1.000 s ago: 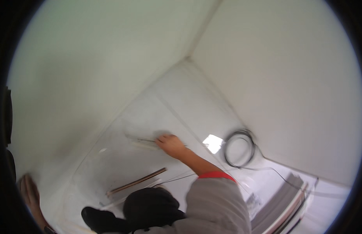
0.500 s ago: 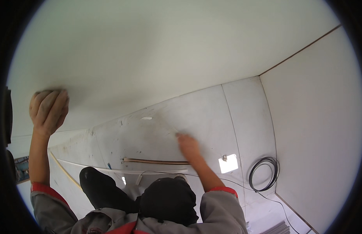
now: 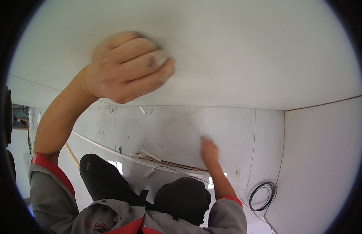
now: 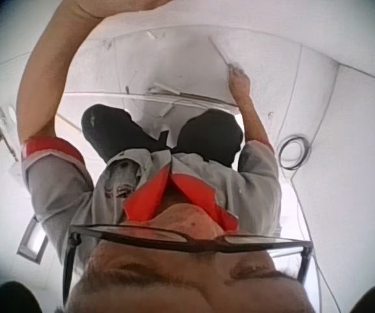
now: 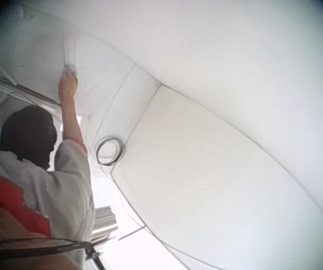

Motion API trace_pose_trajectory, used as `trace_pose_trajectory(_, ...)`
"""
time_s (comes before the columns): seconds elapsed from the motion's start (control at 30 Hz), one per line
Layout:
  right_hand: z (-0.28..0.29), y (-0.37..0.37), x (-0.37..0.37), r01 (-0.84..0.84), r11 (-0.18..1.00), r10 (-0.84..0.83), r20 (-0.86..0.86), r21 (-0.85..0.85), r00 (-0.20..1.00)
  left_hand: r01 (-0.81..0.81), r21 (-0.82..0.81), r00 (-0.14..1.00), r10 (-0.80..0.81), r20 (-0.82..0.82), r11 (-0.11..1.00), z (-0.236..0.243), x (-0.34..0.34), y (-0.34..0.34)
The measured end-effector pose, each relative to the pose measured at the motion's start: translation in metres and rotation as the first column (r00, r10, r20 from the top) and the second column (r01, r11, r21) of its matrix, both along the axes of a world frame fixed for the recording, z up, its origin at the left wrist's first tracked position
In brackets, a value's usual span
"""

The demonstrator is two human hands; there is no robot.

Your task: The person walks through a room under renovation, picks up a long white baseboard, and positions it against the wall. They then handle a dark trim strip, aligning it along the floor edge. The person moves materials and tools around the space while preparing to install the trim.

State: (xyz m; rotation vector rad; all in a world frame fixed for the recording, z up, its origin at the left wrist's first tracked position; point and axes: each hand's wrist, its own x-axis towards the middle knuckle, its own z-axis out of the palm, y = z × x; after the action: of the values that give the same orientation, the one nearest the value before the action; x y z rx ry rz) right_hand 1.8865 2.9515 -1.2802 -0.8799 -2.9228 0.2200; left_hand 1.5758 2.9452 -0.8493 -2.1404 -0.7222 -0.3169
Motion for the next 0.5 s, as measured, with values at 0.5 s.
trace_pose_trajectory(0.5,0.017,0.050,0.021,-0.143,0.984,0.152,0.084,-0.105,0.985,-0.191,-0.497,0.923,0.327,0.203,0.846,-0.083,-0.048,-0.118)
